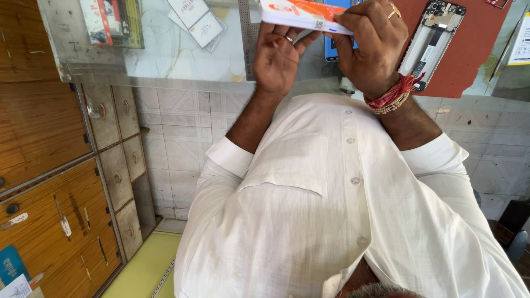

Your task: The person removes the old battery from a disassembled smartphone, then opens a new battery package and installs the new battery into the phone. The person uses a small metal tool to pry and connect components.

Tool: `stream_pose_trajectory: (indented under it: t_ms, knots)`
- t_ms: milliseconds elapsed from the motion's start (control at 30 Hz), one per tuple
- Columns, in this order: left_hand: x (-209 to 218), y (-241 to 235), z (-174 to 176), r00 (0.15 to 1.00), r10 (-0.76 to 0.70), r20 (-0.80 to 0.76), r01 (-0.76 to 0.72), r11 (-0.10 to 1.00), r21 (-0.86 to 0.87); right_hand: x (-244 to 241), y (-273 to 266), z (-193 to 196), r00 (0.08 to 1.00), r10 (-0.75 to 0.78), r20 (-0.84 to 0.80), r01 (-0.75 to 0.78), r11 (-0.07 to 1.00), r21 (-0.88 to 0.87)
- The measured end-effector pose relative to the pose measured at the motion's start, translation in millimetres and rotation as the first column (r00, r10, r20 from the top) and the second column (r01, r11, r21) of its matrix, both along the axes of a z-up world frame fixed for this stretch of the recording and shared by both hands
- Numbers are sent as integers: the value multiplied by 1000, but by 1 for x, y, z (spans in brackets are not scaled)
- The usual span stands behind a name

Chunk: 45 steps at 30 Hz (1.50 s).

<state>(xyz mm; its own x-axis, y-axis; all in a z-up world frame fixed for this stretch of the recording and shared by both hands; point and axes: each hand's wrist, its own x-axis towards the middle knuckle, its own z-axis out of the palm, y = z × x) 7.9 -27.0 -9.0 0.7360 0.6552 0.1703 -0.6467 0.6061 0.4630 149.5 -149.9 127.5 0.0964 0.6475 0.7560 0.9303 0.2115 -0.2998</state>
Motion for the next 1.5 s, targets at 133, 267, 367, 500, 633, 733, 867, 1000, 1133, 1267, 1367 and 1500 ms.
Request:
stream_pose_trajectory:
  t_ms: [133, 267, 367, 500, 633, 733, 867, 1000, 1133, 1267, 1367, 1500]
  knots:
    - [5, -2, -8, 998, 65, -28, -62, 995, 77, -3, -2, -11, 999, 0, 40, 3, 996, -86]
    - [6, 3, -26, 992, 113, 49, -114, 993, 13, -9, 0, -9, 996, 64, 62, -58, 994, -94]
    - [-1, 8, -50, 992, 70, 109, -69, 998, -11, -12, -2, -3, 987, 156, -25, -158, 980, -123]
    - [-13, 23, -80, 989, -81, 127, 72, 995, 69, -17, 0, -6, 958, 235, -164, -264, 946, -186]
    - [-11, 32, -87, 993, -89, 71, 68, 965, 253, -17, 3, -10, 926, 269, -266, -323, 928, -184]
    - [-14, 33, -84, 987, 153, -50, -107, 855, 507, -16, 3, -12, 924, 271, -270, -328, 924, -196]
    - [-20, 38, -77, 972, 173, -161, -47, 809, 586, -15, 5, -16, 933, 269, -238, -318, 926, -201]
    - [-20, 40, -72, 959, 218, -179, -59, 776, 628, -14, 7, -22, 935, 262, -240, -312, 928, -204]
    - [-17, 45, -65, 961, 224, -159, -63, 743, 666, -11, 9, -20, 917, 274, -291, -341, 915, -215]
    - [-19, 46, -65, 958, 239, -160, -72, 737, 672, -3, 5, -11, 878, 286, -385, -377, 908, -185]
    - [-17, 47, -70, 964, 218, -150, -71, 759, 647, 1, 7, -7, 896, 287, -338, -373, 901, -223]
    - [-16, 43, -78, 968, 204, -145, -72, 780, 621, 3, 7, -11, 925, 288, -249, -350, 902, -254]
